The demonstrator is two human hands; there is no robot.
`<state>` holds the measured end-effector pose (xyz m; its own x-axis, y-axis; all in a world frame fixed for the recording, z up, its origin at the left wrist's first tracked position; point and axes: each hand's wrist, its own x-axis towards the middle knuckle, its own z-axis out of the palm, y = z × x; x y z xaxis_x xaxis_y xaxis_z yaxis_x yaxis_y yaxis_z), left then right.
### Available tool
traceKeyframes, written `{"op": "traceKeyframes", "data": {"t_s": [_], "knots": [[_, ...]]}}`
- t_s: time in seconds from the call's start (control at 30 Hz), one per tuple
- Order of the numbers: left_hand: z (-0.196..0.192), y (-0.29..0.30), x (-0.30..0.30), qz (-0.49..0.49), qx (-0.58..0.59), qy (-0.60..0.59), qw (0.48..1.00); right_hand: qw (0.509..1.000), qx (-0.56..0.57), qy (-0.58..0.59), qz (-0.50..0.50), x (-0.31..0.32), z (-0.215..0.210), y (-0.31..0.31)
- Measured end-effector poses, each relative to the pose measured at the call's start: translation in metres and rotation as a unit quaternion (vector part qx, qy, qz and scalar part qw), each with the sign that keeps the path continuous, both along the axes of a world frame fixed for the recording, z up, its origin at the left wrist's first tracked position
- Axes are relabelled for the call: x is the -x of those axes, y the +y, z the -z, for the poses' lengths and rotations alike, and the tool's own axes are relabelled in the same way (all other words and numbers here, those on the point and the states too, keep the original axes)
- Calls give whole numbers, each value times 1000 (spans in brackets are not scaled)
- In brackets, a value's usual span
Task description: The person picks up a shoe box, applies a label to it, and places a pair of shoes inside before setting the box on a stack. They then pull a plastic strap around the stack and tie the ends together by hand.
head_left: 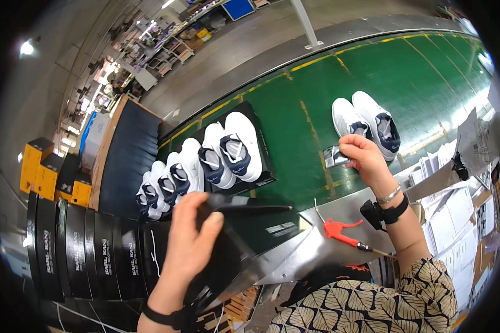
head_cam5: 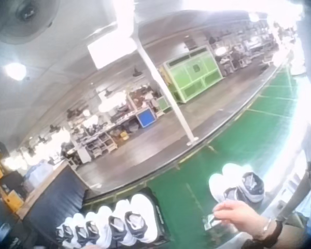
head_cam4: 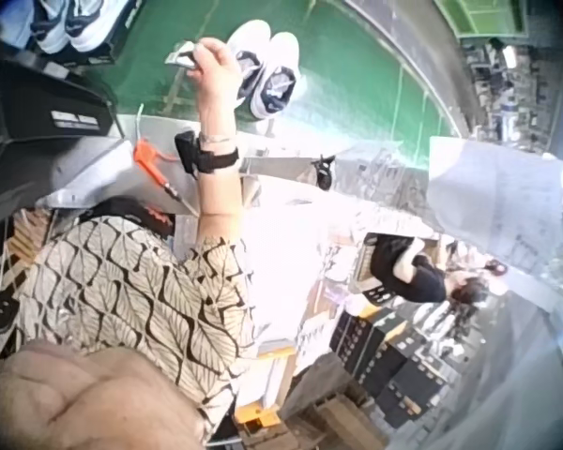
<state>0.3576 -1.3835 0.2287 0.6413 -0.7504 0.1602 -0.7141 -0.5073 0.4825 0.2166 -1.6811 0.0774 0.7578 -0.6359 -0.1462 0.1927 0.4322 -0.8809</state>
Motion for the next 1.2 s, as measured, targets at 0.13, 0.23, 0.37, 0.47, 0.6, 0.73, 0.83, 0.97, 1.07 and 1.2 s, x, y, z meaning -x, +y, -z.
{"op": "traceKeyframes", "data": {"t_s": [0.13, 0.23, 0.37, 0.47, 0.6, 0.73, 0.83, 0.97, 1.07, 1.2], "knots": [[14, -2, 12, 66, -80, 81, 991, 988, 33, -96, -113, -6, -44, 29], [14, 2, 18, 53, -65, 87, 993, 975, 53, -132, -172, -4, -74, 55], [8, 8, 25, 48, -15, 139, 989, 952, 110, -134, -254, -5, -95, 86], [10, 12, 28, 44, -24, 135, 990, 947, 109, -130, -272, -8, -100, 105], [13, 20, 32, 38, 54, 230, 971, 943, 120, -121, -287, -9, -101, 117], [15, 22, 33, 60, 38, 202, 977, 922, 267, -113, -256, -12, -88, 121], [15, 25, 34, 76, -14, 144, 987, 870, 423, -76, -241, -4, -97, 124], [13, 23, 36, 99, -42, 129, 986, 865, 429, -47, -255, 2, -106, 125], [14, 22, 35, 113, -59, 120, 984, 841, 469, -48, -264, 1, -102, 122], [15, 22, 36, 130, -83, 114, 981, 818, 505, -39, -271, 2, -102, 122]]}}
